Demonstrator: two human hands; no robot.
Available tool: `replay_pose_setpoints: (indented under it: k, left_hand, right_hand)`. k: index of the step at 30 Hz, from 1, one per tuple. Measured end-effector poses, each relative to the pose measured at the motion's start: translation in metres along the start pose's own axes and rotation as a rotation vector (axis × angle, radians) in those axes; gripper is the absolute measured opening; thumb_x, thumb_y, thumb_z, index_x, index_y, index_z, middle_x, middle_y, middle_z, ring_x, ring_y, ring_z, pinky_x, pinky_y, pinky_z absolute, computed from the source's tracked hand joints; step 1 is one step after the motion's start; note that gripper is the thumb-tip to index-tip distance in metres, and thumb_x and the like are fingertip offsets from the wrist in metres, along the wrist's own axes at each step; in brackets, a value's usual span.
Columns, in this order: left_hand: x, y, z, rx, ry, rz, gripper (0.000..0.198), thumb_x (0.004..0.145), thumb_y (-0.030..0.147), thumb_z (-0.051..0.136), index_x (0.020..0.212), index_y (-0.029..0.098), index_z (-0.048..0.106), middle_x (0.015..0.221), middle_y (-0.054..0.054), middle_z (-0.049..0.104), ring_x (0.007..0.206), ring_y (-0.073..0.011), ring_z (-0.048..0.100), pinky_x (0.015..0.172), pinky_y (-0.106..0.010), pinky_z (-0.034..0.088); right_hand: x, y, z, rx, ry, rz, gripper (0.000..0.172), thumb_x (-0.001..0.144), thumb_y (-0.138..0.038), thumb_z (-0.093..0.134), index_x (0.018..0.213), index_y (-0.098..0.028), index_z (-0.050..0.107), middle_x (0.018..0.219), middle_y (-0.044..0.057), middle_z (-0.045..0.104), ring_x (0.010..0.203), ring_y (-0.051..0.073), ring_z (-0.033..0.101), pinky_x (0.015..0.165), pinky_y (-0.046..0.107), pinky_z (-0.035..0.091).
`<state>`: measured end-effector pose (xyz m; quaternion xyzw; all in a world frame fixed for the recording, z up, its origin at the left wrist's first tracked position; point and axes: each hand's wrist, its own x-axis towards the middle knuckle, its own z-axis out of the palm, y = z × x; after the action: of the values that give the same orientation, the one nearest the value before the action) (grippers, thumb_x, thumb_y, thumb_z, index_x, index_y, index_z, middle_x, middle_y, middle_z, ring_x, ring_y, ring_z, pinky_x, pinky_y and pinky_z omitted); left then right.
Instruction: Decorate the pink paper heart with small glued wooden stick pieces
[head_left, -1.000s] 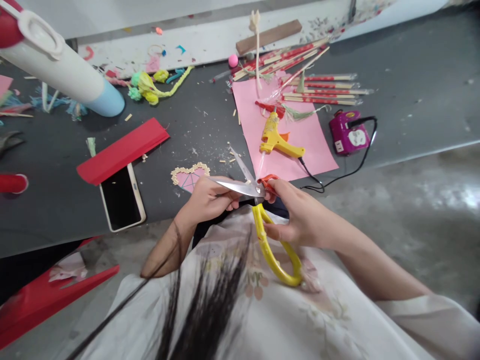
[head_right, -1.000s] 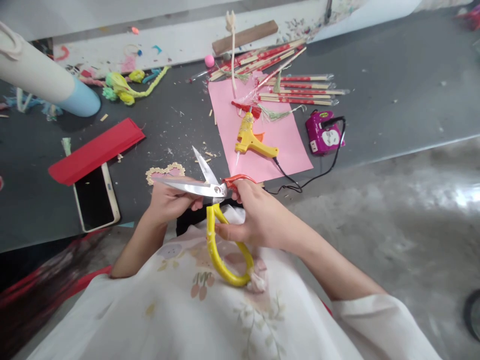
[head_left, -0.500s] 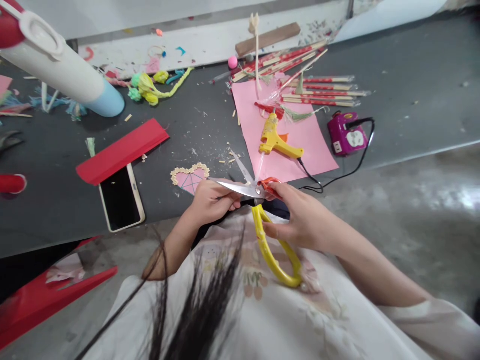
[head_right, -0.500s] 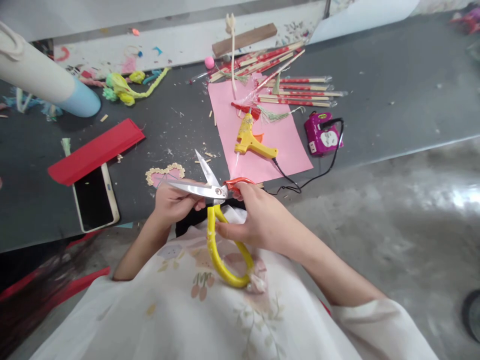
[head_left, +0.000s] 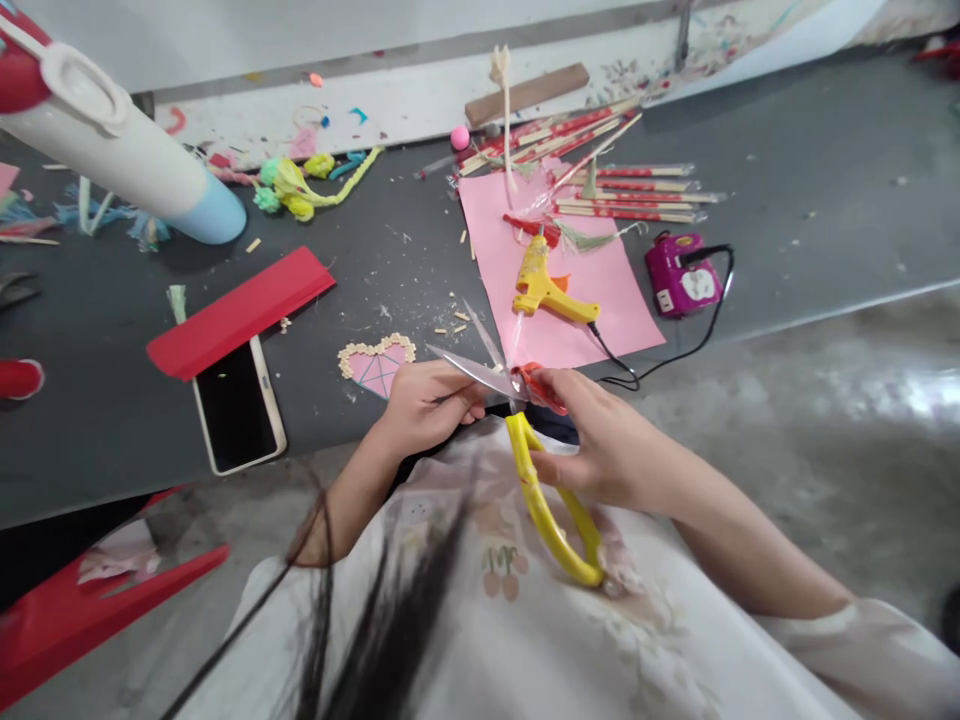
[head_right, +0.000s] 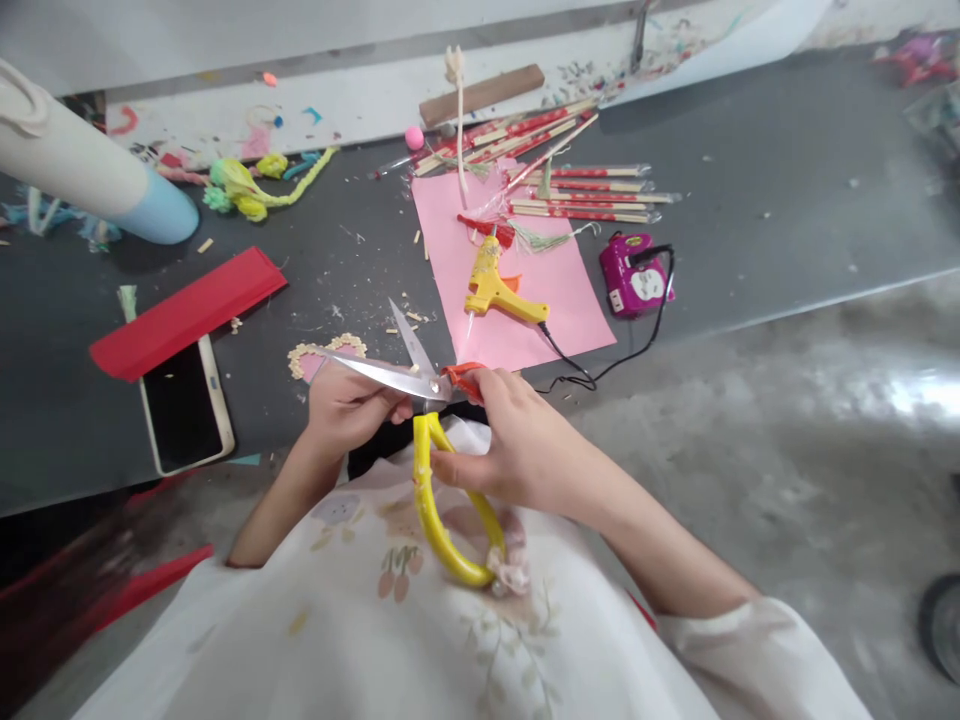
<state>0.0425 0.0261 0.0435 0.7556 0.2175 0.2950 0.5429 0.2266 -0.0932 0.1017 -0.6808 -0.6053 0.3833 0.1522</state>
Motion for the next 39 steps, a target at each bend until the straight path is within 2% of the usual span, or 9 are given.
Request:
replay_pose_setpoints:
  k: [3,7,11,16,27,35,39]
  left_hand:
    - [0.0,-0.001,0.002,-0.035,0.002,-0.04,0.026,0.089,0.015,0.054,0.068,0.015,0.069,0.055,0.001,0.065,0.043,-0.0056,0.059,0.044,-0.01,0.048]
    - [0.002,-0.003,0.003,-0.065,0.027,-0.061,0.026,0.092,0.025,0.058,0.071,0.015,0.071,0.056,0.001,0.066,0.042,-0.0054,0.059,0.043,-0.01,0.048]
    - [0.006,-0.004,0.003,-0.023,0.046,0.014,0.028,0.092,0.026,0.06,0.068,0.015,0.07,0.053,0.003,0.065,0.039,-0.0041,0.057,0.041,-0.009,0.045]
    - [0.009,-0.006,0.001,0.045,0.035,0.075,0.031,0.092,0.02,0.058,0.062,0.015,0.066,0.053,0.003,0.066,0.04,-0.003,0.057,0.044,-0.008,0.045]
    - [0.023,-0.004,-0.006,0.071,-0.002,-0.104,0.041,0.092,0.03,0.057,0.055,0.014,0.064,0.048,0.002,0.061,0.041,-0.0046,0.056,0.043,-0.011,0.042]
    - [0.029,-0.006,-0.013,0.184,-0.004,-0.179,0.029,0.087,0.021,0.055,0.06,0.015,0.064,0.054,0.003,0.064,0.043,-0.005,0.056,0.042,-0.012,0.041]
    - [0.03,-0.008,-0.014,0.2,-0.038,-0.202,0.024,0.08,0.014,0.054,0.059,0.015,0.064,0.051,0.005,0.063,0.042,-0.0046,0.055,0.042,-0.011,0.039]
  right_hand:
    - [0.0,0.0,-0.003,0.003,-0.019,0.01,0.067,0.079,-0.052,0.067,0.132,-0.019,0.045,0.12,0.014,0.059,0.115,0.029,0.057,0.096,0.043,0.048]
    - [0.002,0.002,-0.008,0.006,-0.064,0.014,0.072,0.075,-0.052,0.071,0.134,-0.021,0.044,0.119,0.012,0.058,0.112,0.029,0.058,0.094,0.043,0.049]
    - [0.004,0.003,-0.013,0.024,-0.114,0.001,0.073,0.07,-0.05,0.075,0.131,-0.022,0.047,0.116,0.011,0.058,0.109,0.03,0.058,0.09,0.044,0.05]
    - [0.007,0.004,-0.014,0.043,-0.157,0.053,0.076,0.071,-0.055,0.073,0.133,-0.02,0.046,0.115,0.012,0.057,0.108,0.03,0.058,0.089,0.045,0.051]
    - [0.022,0.012,-0.003,0.054,0.012,0.005,0.071,0.073,-0.049,0.071,0.132,-0.018,0.046,0.119,0.013,0.057,0.113,0.03,0.056,0.096,0.048,0.047]
    - [0.035,0.025,0.011,0.114,0.045,-0.041,0.069,0.078,-0.053,0.068,0.131,-0.014,0.047,0.109,0.012,0.057,0.098,0.025,0.057,0.089,0.046,0.05]
    - [0.035,0.03,0.015,0.134,0.089,-0.069,0.067,0.076,-0.05,0.071,0.13,-0.017,0.048,0.115,0.013,0.057,0.101,0.027,0.059,0.09,0.046,0.051]
